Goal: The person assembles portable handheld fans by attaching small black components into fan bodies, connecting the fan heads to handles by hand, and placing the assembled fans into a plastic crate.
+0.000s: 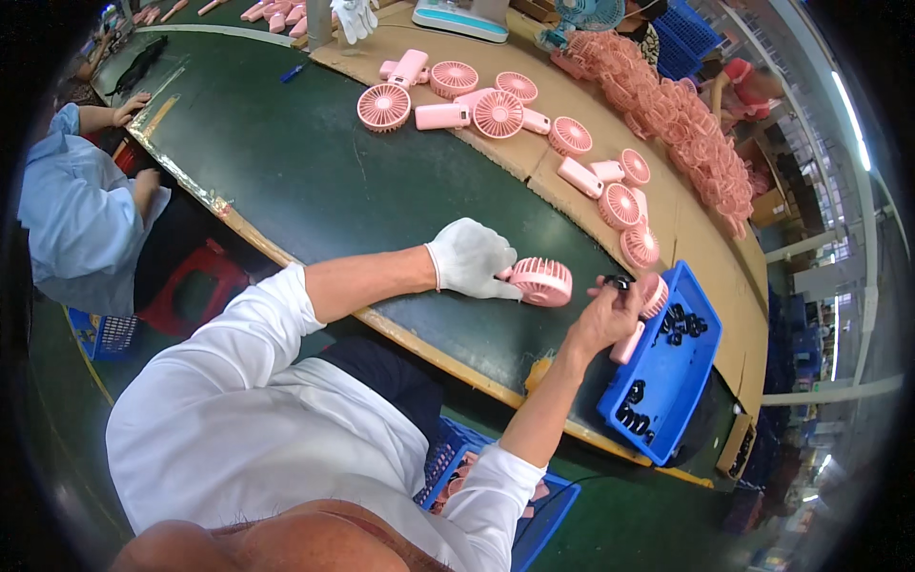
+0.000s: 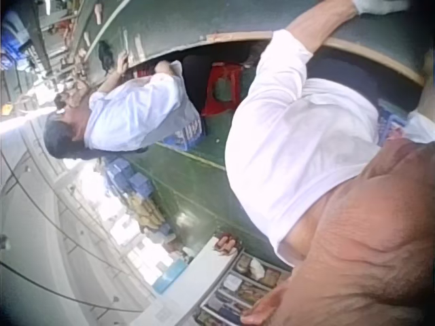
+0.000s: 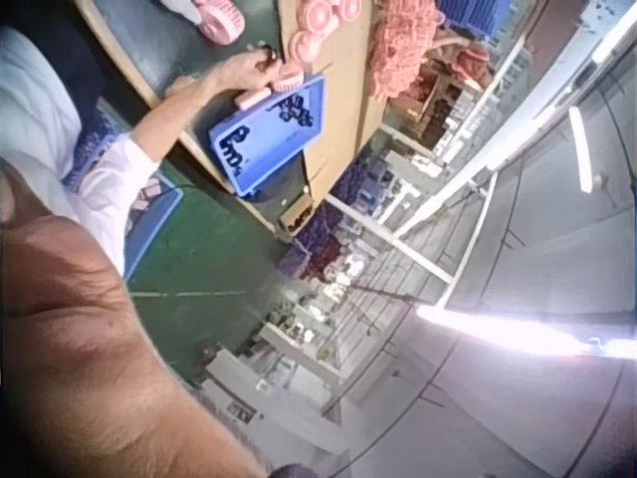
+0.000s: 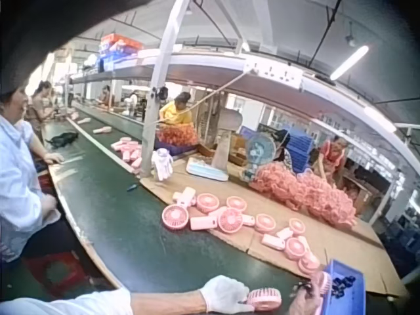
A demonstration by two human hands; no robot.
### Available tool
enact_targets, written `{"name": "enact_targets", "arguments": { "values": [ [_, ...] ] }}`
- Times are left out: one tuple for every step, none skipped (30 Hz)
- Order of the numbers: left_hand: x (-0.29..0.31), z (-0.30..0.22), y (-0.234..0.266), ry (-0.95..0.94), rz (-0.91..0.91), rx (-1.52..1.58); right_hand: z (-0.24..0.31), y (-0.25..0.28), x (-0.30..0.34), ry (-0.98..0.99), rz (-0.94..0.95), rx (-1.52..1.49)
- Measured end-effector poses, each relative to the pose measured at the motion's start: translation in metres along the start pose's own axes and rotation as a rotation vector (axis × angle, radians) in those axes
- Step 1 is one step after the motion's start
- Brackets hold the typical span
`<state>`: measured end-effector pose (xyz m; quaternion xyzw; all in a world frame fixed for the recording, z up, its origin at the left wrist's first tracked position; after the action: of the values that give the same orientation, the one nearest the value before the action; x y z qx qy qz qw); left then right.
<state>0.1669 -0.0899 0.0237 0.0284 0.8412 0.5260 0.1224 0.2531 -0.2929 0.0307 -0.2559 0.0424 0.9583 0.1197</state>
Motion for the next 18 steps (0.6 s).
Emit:
{"name": "enact_targets", "arguments": {
  "values": [
    [-0.002, 0.004, 0.001, 0.104, 0.058, 0.035, -0.013, -0.006, 0.0, -0.017, 0.063, 0.019],
    [-0.001, 0.008, 0.007, 0.079, -0.066, 0.074, -0.021, -0.009, 0.002, 0.001, 0.065, 0.089],
    [-0.001, 0.017, 0.005, 0.094, -0.065, 0.069, -0.021, -0.017, 0.009, 0.017, 0.081, 0.155],
    [-0.001, 0.035, 0.004, 0.23, -0.155, 0.434, -0.02, -0.025, 0.014, 0.04, 0.133, 0.187],
    [0.001, 0.054, -0.002, 0.363, -0.247, 0.8, -0.021, -0.03, 0.019, 0.037, 0.174, 0.237],
    [0.0, 0.056, -0.015, 0.402, -0.156, 1.326, -0.019, -0.033, 0.023, 0.065, 0.195, 0.258],
    [0.0, 0.053, -0.02, 0.41, -0.153, 1.328, -0.017, -0.035, 0.027, 0.093, 0.215, 0.28],
    [0.0, 0.049, -0.025, 0.409, -0.184, 1.371, -0.015, -0.035, 0.03, 0.104, 0.231, 0.316],
    [0.002, 0.042, -0.023, 0.408, -0.214, 1.412, -0.009, -0.037, 0.033, 0.096, 0.233, 0.318],
    [0.002, 0.037, -0.027, 0.425, -0.141, 1.433, -0.001, -0.039, 0.036, 0.104, 0.237, 0.33],
    [0.003, 0.034, -0.031, 0.431, -0.13, 1.436, 0.004, -0.041, 0.04, 0.111, 0.241, 0.344],
    [0.002, 0.03, -0.033, 0.4, -0.114, 1.418, 0.008, -0.041, 0.044, 0.163, 0.215, 0.319],
    [0.001, 0.022, -0.033, 0.367, -0.084, 1.408, 0.011, -0.04, 0.047, 0.15, 0.207, 0.341],
    [0.001, 0.016, -0.035, 0.384, -0.019, 1.514, 0.02, -0.04, 0.05, 0.243, 0.183, 0.337],
    [0.007, 0.009, -0.032, 0.406, 0.051, 1.624, 0.031, -0.04, 0.057, 0.334, 0.166, 0.339],
    [0.007, 0.009, -0.035, 0.361, 0.006, 1.617, 0.043, -0.04, 0.062, 0.454, 0.142, 0.374],
    [0.008, 0.012, -0.038, 0.381, 0.022, 1.645, 0.05, -0.045, 0.065, 0.574, 0.124, 0.408],
    [0.009, 0.021, -0.047, 0.374, 0.046, 1.709, 0.056, -0.051, 0.068, 0.639, 0.111, 0.423]
  ]
}}
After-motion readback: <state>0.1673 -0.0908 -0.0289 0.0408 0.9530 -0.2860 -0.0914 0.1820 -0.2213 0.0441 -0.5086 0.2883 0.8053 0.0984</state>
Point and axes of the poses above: each hand's wrist, its own x-axis away from the middle knuckle, its own y-axis out of the back of the hand, z = x × y, the point moved 6 cm from there along -x, towards the middle knuckle, and after that the axes turned 5 degrees about x, right-handed, at the moved point
